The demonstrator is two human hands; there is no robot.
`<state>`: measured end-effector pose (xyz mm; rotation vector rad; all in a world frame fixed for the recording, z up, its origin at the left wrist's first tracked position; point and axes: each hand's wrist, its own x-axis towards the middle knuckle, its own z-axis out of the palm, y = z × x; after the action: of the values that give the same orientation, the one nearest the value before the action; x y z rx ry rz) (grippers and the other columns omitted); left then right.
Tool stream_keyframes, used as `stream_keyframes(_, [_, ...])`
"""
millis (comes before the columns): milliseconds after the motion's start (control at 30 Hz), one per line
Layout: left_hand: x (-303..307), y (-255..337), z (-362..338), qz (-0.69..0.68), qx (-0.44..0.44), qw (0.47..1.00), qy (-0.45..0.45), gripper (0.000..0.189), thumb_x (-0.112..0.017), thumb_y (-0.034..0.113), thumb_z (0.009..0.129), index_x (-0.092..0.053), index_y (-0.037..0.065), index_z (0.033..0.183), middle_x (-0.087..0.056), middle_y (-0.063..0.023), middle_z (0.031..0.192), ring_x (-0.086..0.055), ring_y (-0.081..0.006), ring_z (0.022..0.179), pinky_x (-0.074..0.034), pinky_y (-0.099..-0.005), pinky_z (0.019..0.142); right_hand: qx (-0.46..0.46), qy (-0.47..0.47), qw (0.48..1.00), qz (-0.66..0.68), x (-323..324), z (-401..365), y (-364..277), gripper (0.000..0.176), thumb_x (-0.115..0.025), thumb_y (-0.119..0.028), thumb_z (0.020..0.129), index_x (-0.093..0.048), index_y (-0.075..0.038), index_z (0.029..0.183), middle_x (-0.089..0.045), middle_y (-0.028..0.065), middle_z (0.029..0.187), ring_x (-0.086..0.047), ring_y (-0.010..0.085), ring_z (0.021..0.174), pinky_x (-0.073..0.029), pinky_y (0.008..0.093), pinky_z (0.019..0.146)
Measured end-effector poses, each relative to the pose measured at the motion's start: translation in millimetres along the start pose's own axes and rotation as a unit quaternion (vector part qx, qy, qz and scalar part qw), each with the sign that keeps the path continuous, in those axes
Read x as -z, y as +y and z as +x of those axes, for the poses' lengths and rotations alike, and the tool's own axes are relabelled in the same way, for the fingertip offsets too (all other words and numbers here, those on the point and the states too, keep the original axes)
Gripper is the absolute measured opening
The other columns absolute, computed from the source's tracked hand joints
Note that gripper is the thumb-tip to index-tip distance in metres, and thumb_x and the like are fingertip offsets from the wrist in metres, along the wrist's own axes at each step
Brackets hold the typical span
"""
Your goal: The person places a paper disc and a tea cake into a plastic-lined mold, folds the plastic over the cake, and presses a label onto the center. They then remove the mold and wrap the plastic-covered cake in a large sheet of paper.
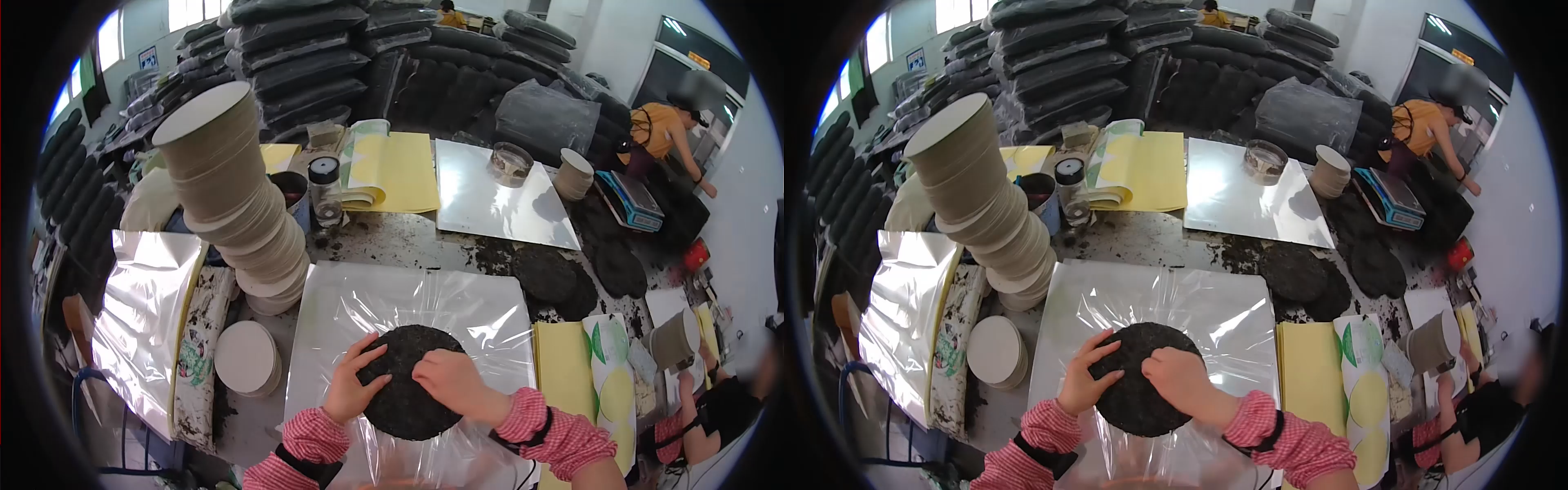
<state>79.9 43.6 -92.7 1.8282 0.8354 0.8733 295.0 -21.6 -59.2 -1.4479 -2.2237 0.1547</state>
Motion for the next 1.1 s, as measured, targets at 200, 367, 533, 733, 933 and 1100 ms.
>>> stream_keyframes(200, [-12.4, 6.1, 7.4, 0.034, 0.001, 0.999, 0.005, 0.050, -0.074, -0.005, 0.066, -0.066, 0.003, 0.115, -0.057, -0.0136, 0.125, -0.055, -0.0322, 0.120, -0.044, -0.0392, 0.104, 0.069, -0.135, 0.988, 0.001, 6.7, -13.7, 9.9, 0.081, -0.069, -0.058, 0.076, -0.059, 0.004, 0.127, -0.047, 0.0233, 0.143, -0.035, 0.0369, 0.142, -0.027, 0.0447, 0.119])
stream_keyframes(367, [-32.4, 14.2, 14.5, 0.389, -0.120, 0.913, 0.020, 0.033, -0.067, 0.002, 0.071, -0.066, 0.004, 0.105, -0.056, -0.0134, 0.115, -0.054, -0.0338, 0.111, -0.044, -0.0423, 0.097, 0.058, -0.161, 0.985, -0.013, -7.6, -13.1, 10.5, 0.104, -0.070, -0.061, 0.074, -0.036, 0.010, 0.142, -0.039, 0.0264, 0.148, -0.031, 0.0389, 0.144, -0.023, 0.0454, 0.120])
stream_keyframes(533, [-0.9, 47.5, 40.4, 0.385, -0.064, 0.839, -0.380, 0.116, -0.088, 0.041, 0.058, -0.030, -0.014, 0.142, -0.054, -0.0198, 0.118, -0.060, -0.0359, 0.110, -0.053, -0.0403, 0.089, 0.030, -0.187, 0.982, 0.019, -11.8, -13.2, 9.3, 0.106, -0.076, -0.055, 0.071, -0.035, 0.015, 0.139, -0.038, 0.0307, 0.146, -0.030, 0.0415, 0.143, -0.028, 0.0438, 0.118])
stream_keyframes(733, [-42.2, 14.9, 42.0, 0.461, -0.035, 0.817, -0.345, 0.120, -0.092, 0.036, 0.053, -0.029, -0.015, 0.141, -0.053, -0.0213, 0.118, -0.064, -0.0361, 0.101, -0.055, -0.0376, 0.085, -0.012, -0.183, 0.980, -0.071, -55.3, -17.6, 15.3, 0.097, -0.078, -0.043, 0.071, -0.037, 0.015, 0.138, -0.036, 0.0296, 0.148, -0.031, 0.0415, 0.142, -0.034, 0.0418, 0.115])
stream_keyframes(933, [-25.6, 18.0, 41.7, 0.428, -0.083, 0.836, -0.334, 0.082, -0.081, 0.022, 0.072, -0.041, -0.008, 0.136, -0.057, -0.0182, 0.111, -0.063, -0.0331, 0.101, -0.054, -0.0406, 0.085, -0.028, -0.138, 0.988, -0.065, -36.7, -9.3, 10.0, 0.044, -0.066, -0.017, 0.080, -0.060, 0.006, 0.118, -0.061, 0.0219, 0.121, -0.058, 0.0333, 0.116, -0.053, 0.0406, 0.086])
stream_keyframes(1100, [-9.6, 34.3, 2.1, 0.401, -0.220, 0.831, -0.317, 0.023, -0.062, 0.031, 0.091, -0.064, 0.008, 0.091, -0.065, -0.0093, 0.093, -0.062, -0.0268, 0.091, -0.047, -0.0398, 0.078, -0.011, -0.221, 0.966, -0.134, 10.6, -18.9, 1.7, 0.024, -0.068, -0.029, 0.076, -0.073, -0.006, 0.074, -0.069, 0.0123, 0.072, -0.068, 0.0314, 0.072, -0.053, 0.0428, 0.063])
